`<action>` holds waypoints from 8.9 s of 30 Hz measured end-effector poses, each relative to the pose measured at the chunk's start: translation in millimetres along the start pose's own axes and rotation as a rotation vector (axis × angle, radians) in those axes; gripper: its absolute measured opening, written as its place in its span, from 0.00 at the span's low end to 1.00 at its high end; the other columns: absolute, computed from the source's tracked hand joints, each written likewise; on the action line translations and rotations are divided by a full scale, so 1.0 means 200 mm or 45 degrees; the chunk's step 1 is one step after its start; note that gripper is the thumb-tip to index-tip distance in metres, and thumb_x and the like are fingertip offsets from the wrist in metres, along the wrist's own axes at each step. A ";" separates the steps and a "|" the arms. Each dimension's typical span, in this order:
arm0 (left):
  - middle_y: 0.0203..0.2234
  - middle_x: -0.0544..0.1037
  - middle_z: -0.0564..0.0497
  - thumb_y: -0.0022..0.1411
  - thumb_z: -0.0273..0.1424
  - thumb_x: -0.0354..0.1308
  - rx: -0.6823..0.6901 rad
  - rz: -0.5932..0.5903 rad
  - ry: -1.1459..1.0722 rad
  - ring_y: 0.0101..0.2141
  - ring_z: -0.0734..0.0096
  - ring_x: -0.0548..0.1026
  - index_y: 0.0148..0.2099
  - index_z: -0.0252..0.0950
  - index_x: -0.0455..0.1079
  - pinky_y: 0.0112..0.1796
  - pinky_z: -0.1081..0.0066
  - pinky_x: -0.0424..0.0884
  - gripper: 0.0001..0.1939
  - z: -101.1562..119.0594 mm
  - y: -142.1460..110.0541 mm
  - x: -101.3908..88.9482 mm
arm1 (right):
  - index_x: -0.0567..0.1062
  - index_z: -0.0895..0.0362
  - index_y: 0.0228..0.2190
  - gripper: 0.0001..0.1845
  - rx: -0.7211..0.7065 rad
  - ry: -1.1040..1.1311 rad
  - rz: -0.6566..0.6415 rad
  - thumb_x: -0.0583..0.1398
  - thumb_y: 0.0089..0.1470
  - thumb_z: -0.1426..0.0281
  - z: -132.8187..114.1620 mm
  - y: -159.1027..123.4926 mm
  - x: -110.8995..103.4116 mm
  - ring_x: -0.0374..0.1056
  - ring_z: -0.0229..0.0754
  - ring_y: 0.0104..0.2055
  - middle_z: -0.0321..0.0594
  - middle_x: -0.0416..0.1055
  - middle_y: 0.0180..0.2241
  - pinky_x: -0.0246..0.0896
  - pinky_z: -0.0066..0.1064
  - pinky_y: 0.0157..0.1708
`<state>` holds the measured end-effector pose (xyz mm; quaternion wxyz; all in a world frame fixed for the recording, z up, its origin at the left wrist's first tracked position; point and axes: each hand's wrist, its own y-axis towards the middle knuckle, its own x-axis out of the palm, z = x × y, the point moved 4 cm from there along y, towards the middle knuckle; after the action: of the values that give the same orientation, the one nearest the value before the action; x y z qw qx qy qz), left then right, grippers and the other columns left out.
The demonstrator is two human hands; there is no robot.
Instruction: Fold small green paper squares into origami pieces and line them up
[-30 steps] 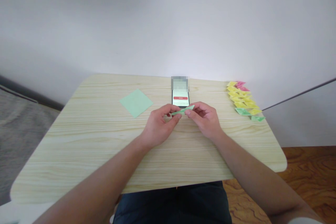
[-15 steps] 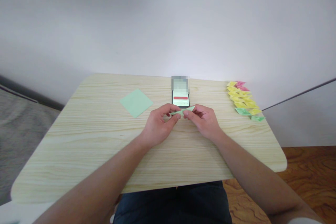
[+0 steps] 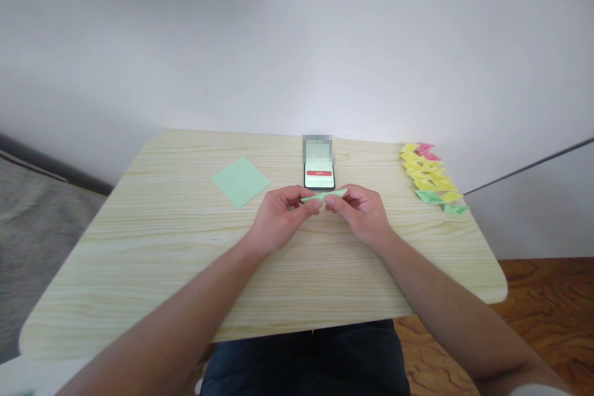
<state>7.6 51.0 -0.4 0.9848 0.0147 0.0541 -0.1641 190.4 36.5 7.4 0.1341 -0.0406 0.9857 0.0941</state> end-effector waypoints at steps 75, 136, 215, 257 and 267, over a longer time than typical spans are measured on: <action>0.25 0.75 0.54 0.65 0.39 0.61 0.085 0.042 0.091 0.28 0.71 0.70 0.33 0.36 0.72 0.34 0.70 0.64 0.12 0.02 0.00 -0.02 | 0.80 0.56 0.31 0.18 0.174 0.050 -0.158 0.67 0.55 0.53 0.04 0.01 0.00 0.65 0.36 0.25 0.36 0.75 0.25 0.57 0.28 0.24; 0.25 0.73 0.54 0.67 0.39 0.60 0.185 0.217 -0.016 0.30 0.72 0.69 0.35 0.37 0.71 0.35 0.70 0.64 0.11 -0.01 0.02 -0.07 | 0.78 0.56 0.28 0.13 0.102 0.239 -0.191 0.66 0.58 0.60 0.04 0.03 -0.01 0.67 0.38 0.29 0.36 0.74 0.25 0.60 0.30 0.31; 0.32 0.81 0.49 0.58 0.40 0.66 0.239 0.097 0.327 0.31 0.68 0.75 0.41 0.36 0.79 0.34 0.69 0.70 0.14 -0.06 0.04 -0.02 | 0.80 0.57 0.29 0.17 0.035 -0.126 -0.129 0.65 0.56 0.55 0.11 -0.02 -0.07 0.58 0.35 0.24 0.32 0.69 0.21 0.50 0.27 0.24; 0.32 0.79 0.51 0.59 0.23 0.61 0.663 -0.091 0.829 0.37 0.65 0.75 0.40 0.41 0.78 0.40 0.65 0.71 0.09 -0.03 -0.02 0.09 | 0.80 0.54 0.31 0.07 -0.477 -0.770 -0.241 0.65 0.50 0.77 -0.02 -0.05 -0.04 0.71 0.44 0.43 0.39 0.75 0.37 0.66 0.37 0.47; 0.33 0.80 0.50 0.59 0.24 0.60 0.662 -0.102 0.808 0.38 0.63 0.76 0.38 0.41 0.79 0.42 0.63 0.73 0.08 -0.03 -0.01 0.09 | 0.79 0.54 0.29 0.04 -0.409 -0.895 -0.276 0.66 0.51 0.75 -0.01 -0.03 -0.03 0.69 0.46 0.42 0.41 0.74 0.36 0.66 0.39 0.45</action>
<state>22.6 43.0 -8.4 0.8757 0.3107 0.3124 -0.1977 195.4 31.1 10.0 0.4644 -0.1299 0.8424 0.2405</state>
